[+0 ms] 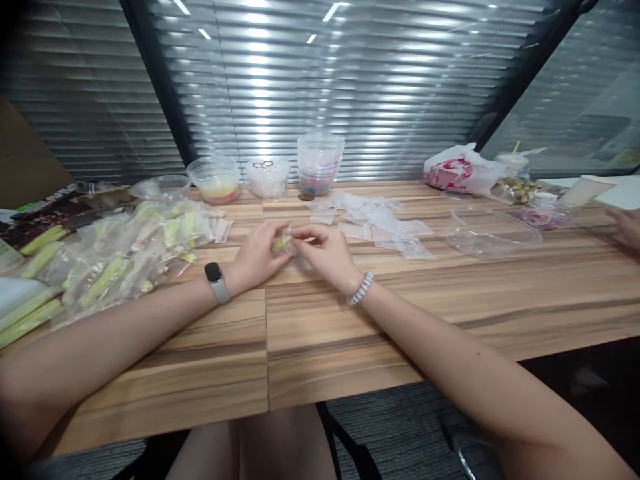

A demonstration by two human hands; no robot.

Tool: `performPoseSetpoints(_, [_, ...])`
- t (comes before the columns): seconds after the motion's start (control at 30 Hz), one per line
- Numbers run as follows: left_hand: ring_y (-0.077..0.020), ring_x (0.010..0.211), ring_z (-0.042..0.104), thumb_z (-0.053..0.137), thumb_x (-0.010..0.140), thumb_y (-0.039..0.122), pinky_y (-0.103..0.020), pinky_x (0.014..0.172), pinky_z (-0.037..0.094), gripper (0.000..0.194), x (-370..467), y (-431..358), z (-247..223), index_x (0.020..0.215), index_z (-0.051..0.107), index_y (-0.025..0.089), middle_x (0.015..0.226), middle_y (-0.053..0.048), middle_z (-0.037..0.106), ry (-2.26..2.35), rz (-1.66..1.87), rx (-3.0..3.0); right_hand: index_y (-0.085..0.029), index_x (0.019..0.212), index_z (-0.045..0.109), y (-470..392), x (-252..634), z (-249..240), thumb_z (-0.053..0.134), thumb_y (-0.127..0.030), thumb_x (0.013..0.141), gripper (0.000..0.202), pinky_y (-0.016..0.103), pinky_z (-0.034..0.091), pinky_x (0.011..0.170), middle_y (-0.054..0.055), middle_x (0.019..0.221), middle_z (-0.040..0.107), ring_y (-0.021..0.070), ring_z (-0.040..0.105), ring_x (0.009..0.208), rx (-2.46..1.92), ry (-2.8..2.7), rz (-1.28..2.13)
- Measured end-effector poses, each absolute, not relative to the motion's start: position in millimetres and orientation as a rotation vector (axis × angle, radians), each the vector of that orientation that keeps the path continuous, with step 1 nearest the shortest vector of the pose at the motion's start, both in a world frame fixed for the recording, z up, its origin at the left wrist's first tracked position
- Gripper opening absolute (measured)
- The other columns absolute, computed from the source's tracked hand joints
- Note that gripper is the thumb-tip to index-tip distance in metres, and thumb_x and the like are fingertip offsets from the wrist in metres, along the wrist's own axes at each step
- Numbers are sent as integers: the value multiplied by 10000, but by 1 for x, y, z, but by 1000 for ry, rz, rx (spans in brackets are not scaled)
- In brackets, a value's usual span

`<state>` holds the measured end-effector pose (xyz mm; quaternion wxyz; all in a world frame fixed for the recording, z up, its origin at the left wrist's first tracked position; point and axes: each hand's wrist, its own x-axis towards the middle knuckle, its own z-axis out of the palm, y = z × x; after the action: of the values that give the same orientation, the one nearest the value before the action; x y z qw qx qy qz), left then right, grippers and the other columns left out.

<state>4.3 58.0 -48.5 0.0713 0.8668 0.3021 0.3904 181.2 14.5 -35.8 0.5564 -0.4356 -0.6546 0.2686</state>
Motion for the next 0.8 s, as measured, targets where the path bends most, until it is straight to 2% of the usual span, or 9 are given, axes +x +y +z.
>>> performPoseSetpoints(0.13, [-269, 1109, 513, 700, 835, 262, -412, 984, 445, 503, 4, 57, -48, 1268, 452, 190, 1180, -97, 535, 984, 1216, 2586, -195, 1044, 665, 15, 184, -31, 709, -323, 779, 297, 371, 517, 846, 63, 1043, 653, 232, 613, 951, -936, -1488, 592])
performPoseSetpoints(0.27, [-261, 1118, 494, 697, 827, 229, -403, 998, 435, 523, 3, 58, -50, 1279, 439, 181, 1186, -99, 503, 984, 1263, 2565, -193, 1137, 596, 19, 184, -35, 710, -405, 796, 417, 361, 510, 792, 44, 871, 621, 214, 600, 836, -1009, -1517, 665])
performPoseSetpoints(0.37, [-262, 1131, 486, 685, 821, 202, -398, 1003, 432, 530, 3, 58, -51, 1289, 438, 167, 1199, -108, 491, 977, 1259, 2554, -188, 1191, 560, 24, 181, -47, 733, -392, 782, 489, 336, 503, 704, 25, 800, 611, 197, 592, 742, -1040, -1594, 791])
performPoseSetpoints(0.47, [-265, 1150, 486, 693, 811, 209, -396, 1014, 428, 552, 4, 58, -51, 1299, 436, 166, 1218, -112, 491, 960, 1228, 2549, -179, 1180, 575, 30, 181, -58, 744, -382, 767, 490, 321, 497, 684, 29, 827, 627, 195, 601, 757, -1040, -1594, 865])
performPoseSetpoints(0.6, [-270, 1146, 501, 708, 832, 307, -401, 1011, 429, 572, 5, 58, -48, 1310, 423, 176, 1221, -109, 517, 969, 1211, 2530, -150, 1149, 595, 36, 188, -59, 754, -383, 753, 486, 322, 494, 671, 35, 790, 648, 195, 613, 720, -1067, -1495, 895])
performPoseSetpoints(0.8, [-280, 1130, 527, 681, 852, 288, -396, 959, 453, 611, 5, 59, -49, 1362, 366, 168, 1269, -116, 527, 1017, 1106, 2599, -146, 1120, 602, 42, 203, -54, 812, -356, 703, 512, 370, 517, 764, 57, 816, 673, 231, 647, 796, -1110, -1360, 793])
